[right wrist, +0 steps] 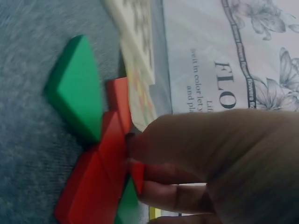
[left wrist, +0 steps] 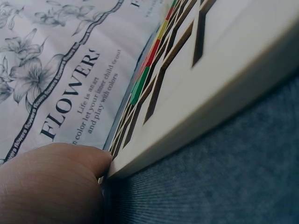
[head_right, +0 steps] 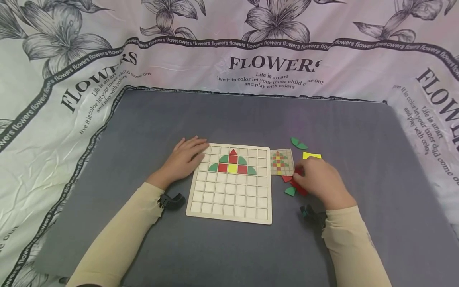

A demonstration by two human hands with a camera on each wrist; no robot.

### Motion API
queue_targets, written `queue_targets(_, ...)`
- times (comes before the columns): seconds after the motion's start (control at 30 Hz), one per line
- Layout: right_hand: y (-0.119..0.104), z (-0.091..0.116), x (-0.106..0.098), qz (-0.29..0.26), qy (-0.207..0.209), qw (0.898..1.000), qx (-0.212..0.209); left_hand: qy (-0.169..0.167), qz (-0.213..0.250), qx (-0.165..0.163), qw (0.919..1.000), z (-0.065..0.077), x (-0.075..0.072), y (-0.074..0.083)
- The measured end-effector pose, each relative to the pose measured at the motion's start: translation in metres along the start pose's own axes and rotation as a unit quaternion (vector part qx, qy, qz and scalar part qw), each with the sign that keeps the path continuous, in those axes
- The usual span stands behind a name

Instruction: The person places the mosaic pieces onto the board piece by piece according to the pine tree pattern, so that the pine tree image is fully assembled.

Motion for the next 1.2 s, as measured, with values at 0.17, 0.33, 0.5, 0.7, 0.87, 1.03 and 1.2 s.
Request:
queue_targets(0.17,0.0,0.0,0.0,0.026,0.015,1.0,0.005,0.0,-0.001,0.0,1.0,0.0,0.0,-0.001)
queue_targets(0.33,0.002,-0.001,0.001,0.021,0.026,0.999,0.011,-0.001,0.0,0.001,1.0,0.0,0.0,-0.001)
queue_targets(0.5,0.006,0.0,0.0,0.009,0.029,0.999,0.017,0.002,-0.001,0.004,1.0,0.0,-0.001,0.0)
queue_targets(0.7,0.012,0.003,-0.007,-0.021,0.033,0.998,0.038,0.005,0.002,0.006,1.0,0.001,-0.002,0.001)
queue_targets(0.87,0.01,0.009,-0.017,-0.033,0.043,0.997,0.046,0.005,-0.001,0.006,1.0,0.0,-0.003,0.0)
queue_targets(1.03,-0.003,0.012,-0.025,-0.028,0.057,0.998,0.019,0.001,0.002,0.002,1.0,0.0,-0.003,0.001)
queue_targets(1.2,-0.023,0.013,-0.03,-0.013,0.066,0.998,-0.008,0.002,0.004,0.001,1.0,0.0,-0.003,0.001)
Point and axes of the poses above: each hand's wrist, its own z-axis away from the middle knuckle, its own x-axis out of the palm, y = z × x, the point moved 5 cm from there along -z, towards the middle knuckle, and after that the axes turned 5 degrees about x, right-handed, at the moved point
